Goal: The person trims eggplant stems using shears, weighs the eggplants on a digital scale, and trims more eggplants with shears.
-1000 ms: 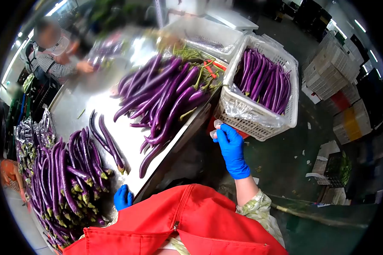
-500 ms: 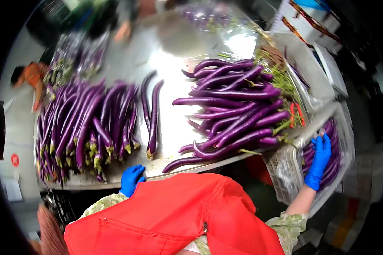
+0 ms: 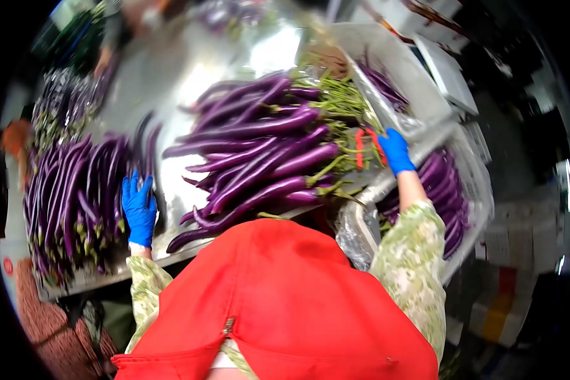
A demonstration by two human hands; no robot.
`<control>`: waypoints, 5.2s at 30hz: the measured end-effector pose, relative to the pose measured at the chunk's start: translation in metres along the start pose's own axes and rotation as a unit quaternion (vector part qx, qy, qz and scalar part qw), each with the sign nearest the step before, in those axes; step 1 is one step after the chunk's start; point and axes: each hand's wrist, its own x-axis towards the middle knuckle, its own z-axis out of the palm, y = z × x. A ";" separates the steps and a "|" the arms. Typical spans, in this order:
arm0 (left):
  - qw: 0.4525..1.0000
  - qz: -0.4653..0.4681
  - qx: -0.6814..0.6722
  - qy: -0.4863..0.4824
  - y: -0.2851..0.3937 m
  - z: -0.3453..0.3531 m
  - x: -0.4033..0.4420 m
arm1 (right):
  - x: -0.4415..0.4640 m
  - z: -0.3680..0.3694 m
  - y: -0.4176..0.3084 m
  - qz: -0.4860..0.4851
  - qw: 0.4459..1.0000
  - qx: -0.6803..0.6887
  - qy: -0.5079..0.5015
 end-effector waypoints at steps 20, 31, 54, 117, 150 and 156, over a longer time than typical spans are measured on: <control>0.918 -0.054 -0.394 -0.002 0.016 -0.007 0.161 | 0.016 0.006 -0.048 0.109 0.984 0.042 -0.133; 0.888 0.227 -0.297 -0.266 0.173 0.035 0.259 | -0.080 -0.069 -0.109 0.047 0.696 0.717 0.016; 0.908 0.077 -0.210 -0.355 0.220 0.186 0.345 | -0.109 -0.033 -0.163 0.151 0.790 0.593 -0.033; 0.619 -0.024 -0.567 -0.543 0.221 -0.067 0.203 | -0.107 -0.060 -0.178 -0.167 0.950 0.205 -0.166; 0.710 0.139 -0.516 -0.459 0.194 -0.081 0.188 | -0.088 -0.018 -0.124 -0.033 0.907 0.396 -0.139; 0.624 -0.087 -0.762 0.149 0.075 -0.140 0.187 | -0.073 -0.035 -0.174 -0.007 0.798 0.588 -0.131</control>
